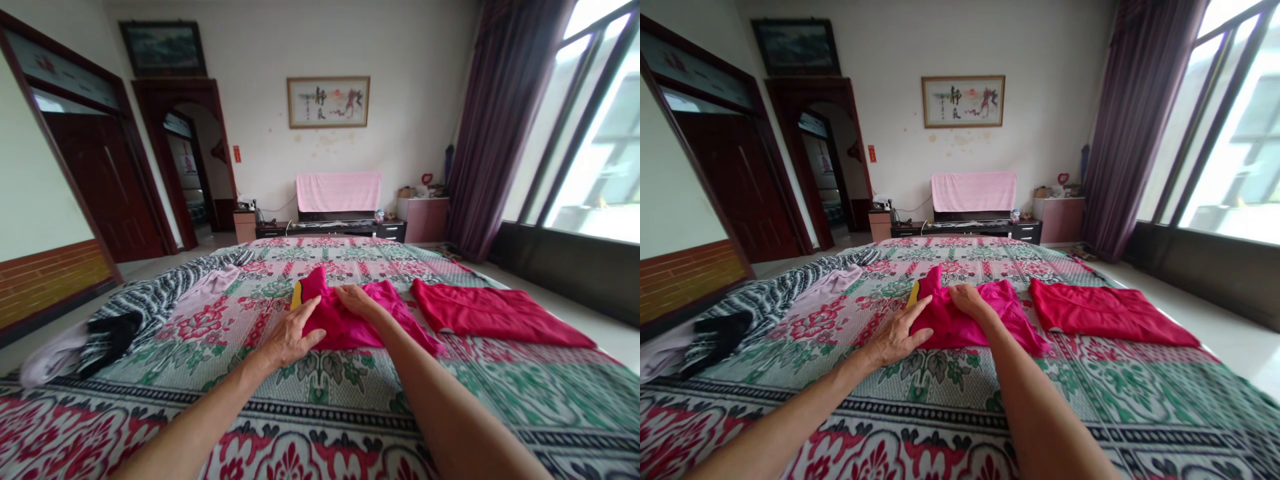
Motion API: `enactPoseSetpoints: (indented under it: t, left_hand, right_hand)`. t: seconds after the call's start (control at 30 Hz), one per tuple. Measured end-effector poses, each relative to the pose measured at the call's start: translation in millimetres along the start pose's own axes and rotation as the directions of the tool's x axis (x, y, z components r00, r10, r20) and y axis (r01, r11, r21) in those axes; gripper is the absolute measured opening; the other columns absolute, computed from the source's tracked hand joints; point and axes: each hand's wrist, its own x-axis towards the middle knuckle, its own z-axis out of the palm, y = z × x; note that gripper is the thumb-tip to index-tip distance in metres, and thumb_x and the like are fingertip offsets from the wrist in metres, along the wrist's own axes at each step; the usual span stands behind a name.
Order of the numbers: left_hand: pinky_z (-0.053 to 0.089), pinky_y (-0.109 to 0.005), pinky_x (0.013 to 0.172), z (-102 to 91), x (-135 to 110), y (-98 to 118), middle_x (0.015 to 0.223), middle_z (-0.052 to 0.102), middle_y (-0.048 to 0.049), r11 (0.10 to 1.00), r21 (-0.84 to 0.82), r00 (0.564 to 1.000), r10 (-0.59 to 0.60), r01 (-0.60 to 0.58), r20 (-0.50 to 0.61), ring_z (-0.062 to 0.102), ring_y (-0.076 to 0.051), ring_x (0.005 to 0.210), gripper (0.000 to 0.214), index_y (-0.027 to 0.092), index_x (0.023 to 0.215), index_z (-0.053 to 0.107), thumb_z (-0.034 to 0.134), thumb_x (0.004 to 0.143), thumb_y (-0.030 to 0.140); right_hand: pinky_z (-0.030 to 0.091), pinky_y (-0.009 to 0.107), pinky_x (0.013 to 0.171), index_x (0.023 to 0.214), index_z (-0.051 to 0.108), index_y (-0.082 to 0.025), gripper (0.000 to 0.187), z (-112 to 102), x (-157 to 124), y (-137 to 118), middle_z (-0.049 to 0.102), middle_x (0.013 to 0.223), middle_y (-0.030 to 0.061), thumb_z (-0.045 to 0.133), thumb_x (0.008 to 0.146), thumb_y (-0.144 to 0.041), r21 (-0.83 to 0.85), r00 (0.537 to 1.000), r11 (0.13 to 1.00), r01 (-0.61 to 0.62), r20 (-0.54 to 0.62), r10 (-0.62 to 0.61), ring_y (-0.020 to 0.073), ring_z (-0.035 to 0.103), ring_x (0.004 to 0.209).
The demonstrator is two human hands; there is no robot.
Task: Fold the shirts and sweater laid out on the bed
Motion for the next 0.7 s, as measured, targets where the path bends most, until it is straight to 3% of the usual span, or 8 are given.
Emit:
enactPoseSetpoints:
  t: [0.1,0.17,0.3,0.4,0.57,0.7]
  left_hand:
    - [0.039,-0.042,0.107,1.7,-1,1,0.140,0.050,-0.0127,1.000,0.019,0.999,0.022,-0.023,0.037,0.047,-0.023,0.129,0.055,0.018,0.139,0.043,0.048,0.089,0.040]
    - [0.041,-0.042,0.105,3.9,-2,0,0.135,0.054,-0.0144,0.999,0.051,0.999,0.008,-0.009,0.033,0.050,-0.024,0.126,0.051,0.015,0.133,0.050,0.047,0.089,0.041]
    - [0.044,-0.043,0.102,8.3,-6,-4,0.128,0.060,-0.0136,0.992,0.124,1.000,0.025,-0.023,-0.010,0.054,-0.025,0.120,0.046,0.017,0.119,0.062,0.051,0.086,0.046]
    - [0.044,-0.044,0.101,10.4,-8,-6,0.126,0.061,-0.0144,0.987,0.157,0.999,0.034,-0.028,-0.033,0.055,-0.027,0.119,0.045,0.016,0.113,0.066,0.054,0.084,0.048]
    - [0.044,-0.041,0.102,10.1,-7,-4,0.126,0.062,-0.0139,0.986,0.168,0.999,0.026,-0.020,-0.037,0.056,-0.026,0.119,0.042,0.016,0.110,0.068,0.054,0.084,0.046]
    - [0.045,-0.041,0.101,10.4,-7,-4,0.123,0.063,-0.0126,0.991,0.136,0.999,0.028,-0.021,-0.047,0.057,-0.024,0.117,0.042,0.017,0.109,0.068,0.052,0.085,0.047]
  right_hand:
    - [0.048,0.029,0.055,0.066,0.060,-0.016,0.053,-3,-1,-3,0.056,0.053,0.0040,0.028,0.094,-0.045,0.076,0.995,0.992,-0.099,0.031,0.096,0.0153,0.054,0.053]
    - [0.048,0.031,0.059,0.067,0.062,-0.016,0.054,-4,-1,-5,0.056,0.055,0.0046,0.029,0.093,-0.050,0.041,0.995,0.995,-0.094,-0.010,0.094,0.0175,0.057,0.058]
    - [0.049,0.032,0.074,0.099,0.067,-0.011,0.031,-5,-1,-7,0.069,0.081,0.0110,0.050,0.085,-0.034,-0.037,0.993,0.994,-0.099,-0.072,0.096,0.0234,0.064,0.083]
    - [0.049,0.030,0.075,0.118,0.060,-0.009,0.043,-3,1,-6,0.071,0.094,0.0134,0.056,0.077,-0.024,-0.090,0.987,0.986,-0.138,-0.091,0.130,0.0233,0.065,0.088]
    - [0.048,0.027,0.070,0.120,0.059,-0.010,0.047,0,2,-2,0.071,0.087,0.0108,0.054,0.076,-0.022,-0.143,0.985,0.980,-0.141,-0.120,0.125,0.0202,0.066,0.081]
    - [0.048,0.028,0.069,0.124,0.056,-0.009,0.052,2,1,-1,0.070,0.093,0.0137,0.056,0.073,-0.018,-0.203,0.988,0.970,-0.131,-0.112,0.110,0.0214,0.065,0.082]
